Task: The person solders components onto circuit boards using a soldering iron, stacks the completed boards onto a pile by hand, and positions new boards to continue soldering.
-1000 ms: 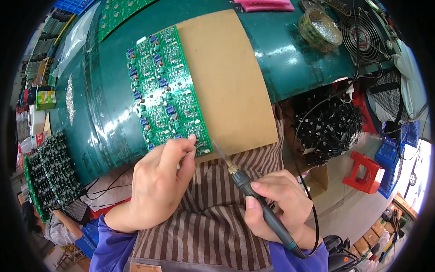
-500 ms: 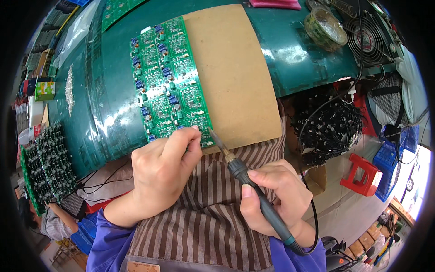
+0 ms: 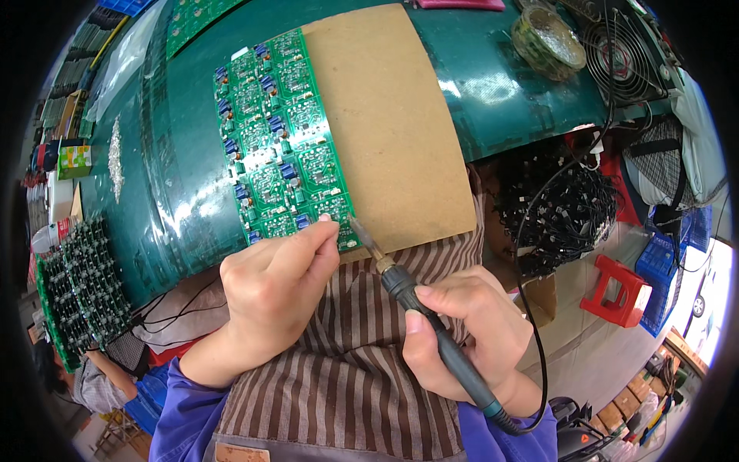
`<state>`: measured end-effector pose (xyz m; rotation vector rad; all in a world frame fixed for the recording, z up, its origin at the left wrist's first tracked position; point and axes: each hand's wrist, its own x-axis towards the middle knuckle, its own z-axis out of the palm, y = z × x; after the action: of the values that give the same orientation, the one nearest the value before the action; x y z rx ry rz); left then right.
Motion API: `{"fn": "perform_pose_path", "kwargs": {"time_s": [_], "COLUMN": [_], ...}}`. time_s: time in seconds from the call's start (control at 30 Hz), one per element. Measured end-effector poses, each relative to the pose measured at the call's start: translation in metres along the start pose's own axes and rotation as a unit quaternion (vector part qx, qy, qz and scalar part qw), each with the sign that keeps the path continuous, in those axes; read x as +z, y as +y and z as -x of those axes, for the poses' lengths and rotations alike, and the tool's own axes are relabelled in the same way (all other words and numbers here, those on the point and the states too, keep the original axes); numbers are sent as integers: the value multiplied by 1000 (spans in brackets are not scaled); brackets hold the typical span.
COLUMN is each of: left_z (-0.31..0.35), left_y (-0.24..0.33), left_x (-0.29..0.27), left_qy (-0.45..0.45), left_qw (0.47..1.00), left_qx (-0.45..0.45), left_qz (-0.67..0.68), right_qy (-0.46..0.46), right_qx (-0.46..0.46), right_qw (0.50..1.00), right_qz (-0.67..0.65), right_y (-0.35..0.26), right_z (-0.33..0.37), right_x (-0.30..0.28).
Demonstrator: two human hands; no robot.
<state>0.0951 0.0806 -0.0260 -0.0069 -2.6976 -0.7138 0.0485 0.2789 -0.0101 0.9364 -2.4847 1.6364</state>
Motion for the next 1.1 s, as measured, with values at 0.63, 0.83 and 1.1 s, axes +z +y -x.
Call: {"fn": "perform_pose_path", "kwargs": {"time_s": [0.63, 0.83, 1.1], "left_z": [-5, -10, -26], "left_y": [3, 5, 1], "left_x": [-2, -8, -39], "left_qy": [-35, -62, -120], "left_qw": [999, 996, 960], "left_qx": [-11, -58, -148], "left_qz": [17, 32, 206], "right_qy": [-8, 43, 357], "right_qx": [1, 26, 29], "right_qw": [1000, 999, 924], "right_qz": [2, -11, 132], "right_y": [-4, 3, 68], "right_z": [-1, -3, -70], "right_x": [-5, -18, -48]}}
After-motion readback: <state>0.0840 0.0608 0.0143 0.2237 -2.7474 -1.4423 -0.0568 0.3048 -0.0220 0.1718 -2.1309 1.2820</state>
